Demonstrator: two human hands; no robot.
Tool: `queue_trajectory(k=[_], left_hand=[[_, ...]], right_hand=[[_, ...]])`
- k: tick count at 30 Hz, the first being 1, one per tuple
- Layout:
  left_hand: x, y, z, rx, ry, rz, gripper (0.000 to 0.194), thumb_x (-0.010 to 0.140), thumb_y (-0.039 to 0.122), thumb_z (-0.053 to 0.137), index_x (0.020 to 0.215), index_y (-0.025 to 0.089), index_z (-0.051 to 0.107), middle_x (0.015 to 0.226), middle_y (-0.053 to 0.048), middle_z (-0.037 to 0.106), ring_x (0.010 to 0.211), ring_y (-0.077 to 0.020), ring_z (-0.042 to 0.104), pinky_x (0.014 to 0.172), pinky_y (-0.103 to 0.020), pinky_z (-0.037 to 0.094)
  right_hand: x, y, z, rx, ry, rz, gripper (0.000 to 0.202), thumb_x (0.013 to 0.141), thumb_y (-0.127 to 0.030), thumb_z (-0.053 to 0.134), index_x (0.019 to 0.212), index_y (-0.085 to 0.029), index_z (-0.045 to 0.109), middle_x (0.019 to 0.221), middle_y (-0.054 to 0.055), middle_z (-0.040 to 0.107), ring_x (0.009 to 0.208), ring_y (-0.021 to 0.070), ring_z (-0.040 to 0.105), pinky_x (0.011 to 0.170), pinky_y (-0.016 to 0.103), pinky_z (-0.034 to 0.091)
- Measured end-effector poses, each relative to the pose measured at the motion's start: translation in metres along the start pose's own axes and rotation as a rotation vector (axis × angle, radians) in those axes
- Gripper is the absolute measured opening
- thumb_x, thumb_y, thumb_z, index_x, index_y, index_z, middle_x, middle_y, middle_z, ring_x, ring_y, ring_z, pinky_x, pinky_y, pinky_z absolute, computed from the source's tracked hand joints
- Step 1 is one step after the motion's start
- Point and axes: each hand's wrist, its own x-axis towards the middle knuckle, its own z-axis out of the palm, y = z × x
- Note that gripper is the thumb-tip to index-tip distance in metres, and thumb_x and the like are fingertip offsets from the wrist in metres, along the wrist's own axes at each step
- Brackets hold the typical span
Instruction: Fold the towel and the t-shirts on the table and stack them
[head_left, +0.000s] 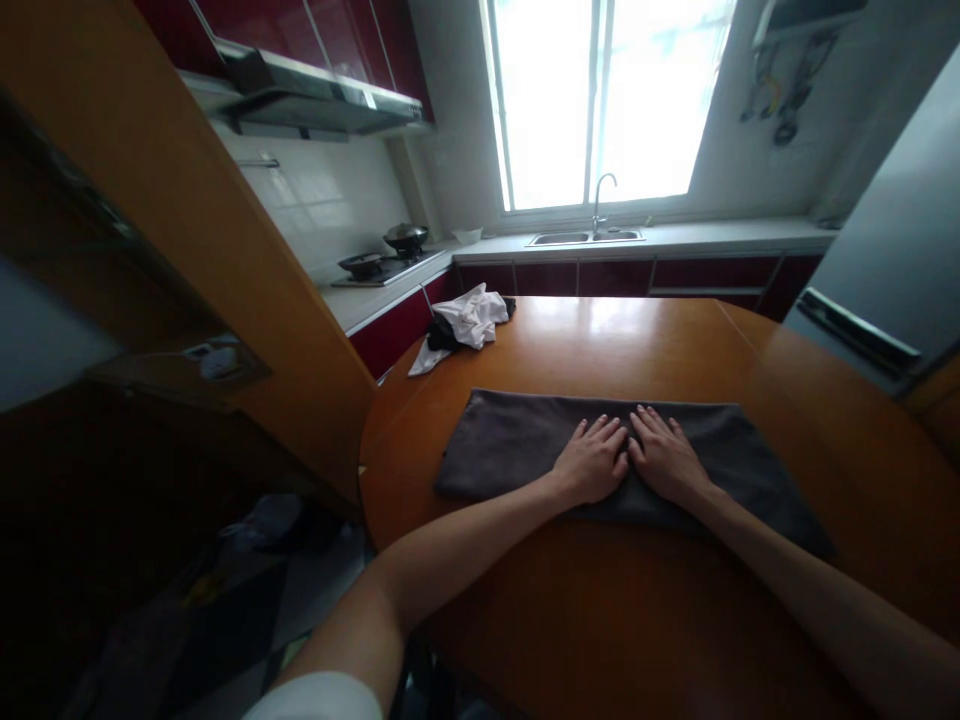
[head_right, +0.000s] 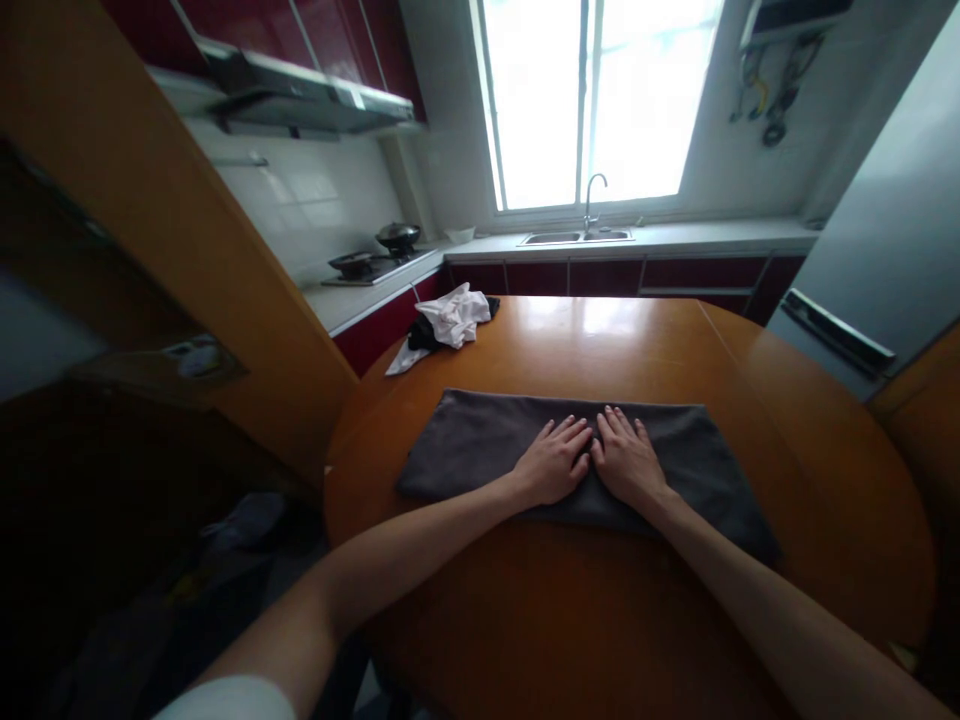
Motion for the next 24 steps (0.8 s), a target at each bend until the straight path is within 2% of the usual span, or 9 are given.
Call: queue_trajectory(k=[3, 6, 8, 10, 12, 13, 14, 18, 24], left_hand=[[-0.015, -0.014, -0.013, 0.012, 0.015, 0.004, 0.052, 0.104, 0.041, 0.036, 0.151, 0.018, 0.043, 0.160, -0.010, 0.040, 0.150, -0.0253, 0.031, 0.122, -0.047, 0.027], [-0.044, -0.050, -0.045, 0.057, 0.120, -0.096, 0.045, 0.102, 0.038, 0.046, 0.144, 0.020, 0.050, 0.151, -0.010, 0.052, 0.142, -0.0247, 0.044, 0.118, -0.042, 0.033], [-0.068, -0.084, -0.071, 0.104, 0.220, -0.303, 0.033, 0.099, 0.032, 0.052, 0.128, 0.018, 0.060, 0.129, -0.012, 0.066, 0.122, -0.0236, 0.059, 0.106, -0.036, 0.043], [-0.092, -0.120, -0.092, 0.149, 0.269, -0.575, 0.021, 0.094, 0.032, 0.058, 0.108, 0.018, 0.065, 0.109, -0.012, 0.071, 0.105, -0.0246, 0.065, 0.093, -0.034, 0.048], [-0.112, -0.153, -0.102, 0.082, 0.204, -0.787, 0.017, 0.092, 0.035, 0.061, 0.089, 0.018, 0.065, 0.093, -0.010, 0.071, 0.088, -0.0234, 0.067, 0.079, -0.032, 0.049], [-0.120, -0.166, -0.103, -0.006, 0.161, -0.839, 0.020, 0.091, 0.037, 0.061, 0.083, 0.018, 0.063, 0.086, -0.008, 0.071, 0.081, -0.0222, 0.066, 0.074, -0.030, 0.048], [-0.127, -0.176, -0.101, -0.071, 0.188, -0.849, 0.023, 0.091, 0.039, 0.060, 0.080, 0.019, 0.062, 0.084, -0.007, 0.071, 0.079, -0.0211, 0.066, 0.071, -0.029, 0.048], [-0.135, -0.188, -0.090, -0.240, 0.289, -0.810, 0.025, 0.088, 0.043, 0.059, 0.084, 0.019, 0.063, 0.086, -0.005, 0.072, 0.081, -0.0202, 0.067, 0.070, -0.027, 0.047], [-0.132, -0.182, -0.091, -0.198, 0.246, -0.812, 0.023, 0.083, 0.042, 0.063, 0.084, 0.019, 0.064, 0.085, -0.006, 0.072, 0.080, -0.0213, 0.067, 0.070, -0.028, 0.047]], right_hand=[[0.000, -0.001, -0.001, 0.002, -0.002, 0.011, 0.057, 0.099, -0.031, 0.033, 0.149, -0.008, 0.047, 0.160, 0.015, 0.038, 0.150, 0.0257, 0.032, 0.123, 0.048, 0.022], [0.000, -0.002, -0.002, 0.016, -0.009, 0.022, 0.057, 0.099, -0.032, 0.034, 0.149, -0.009, 0.047, 0.160, 0.015, 0.038, 0.150, 0.0254, 0.031, 0.123, 0.047, 0.022], [0.000, -0.002, -0.002, 0.018, -0.010, 0.023, 0.057, 0.099, -0.033, 0.034, 0.149, -0.008, 0.047, 0.160, 0.015, 0.038, 0.150, 0.0255, 0.030, 0.123, 0.048, 0.022], [0.000, -0.002, -0.001, 0.017, -0.009, 0.020, 0.058, 0.099, -0.033, 0.033, 0.149, -0.007, 0.047, 0.161, 0.015, 0.037, 0.151, 0.0257, 0.030, 0.123, 0.049, 0.022], [0.000, -0.002, -0.001, 0.018, -0.008, 0.019, 0.058, 0.099, -0.033, 0.033, 0.149, -0.006, 0.047, 0.161, 0.015, 0.037, 0.151, 0.0254, 0.030, 0.123, 0.049, 0.022], [0.000, -0.002, -0.001, 0.020, -0.009, 0.019, 0.058, 0.099, -0.033, 0.032, 0.149, -0.006, 0.047, 0.161, 0.015, 0.036, 0.151, 0.0252, 0.030, 0.123, 0.049, 0.022], [0.000, -0.002, -0.002, 0.022, -0.010, 0.022, 0.058, 0.099, -0.033, 0.032, 0.149, -0.006, 0.047, 0.161, 0.015, 0.036, 0.151, 0.0250, 0.030, 0.123, 0.049, 0.021], [0.001, -0.003, -0.004, 0.031, -0.011, 0.047, 0.057, 0.099, -0.032, 0.034, 0.148, -0.009, 0.048, 0.161, 0.014, 0.036, 0.151, 0.0250, 0.030, 0.122, 0.049, 0.021], [0.001, -0.006, -0.010, 0.062, -0.031, 0.063, 0.056, 0.099, -0.032, 0.035, 0.149, -0.009, 0.048, 0.161, 0.015, 0.036, 0.150, 0.0257, 0.030, 0.123, 0.049, 0.021]])
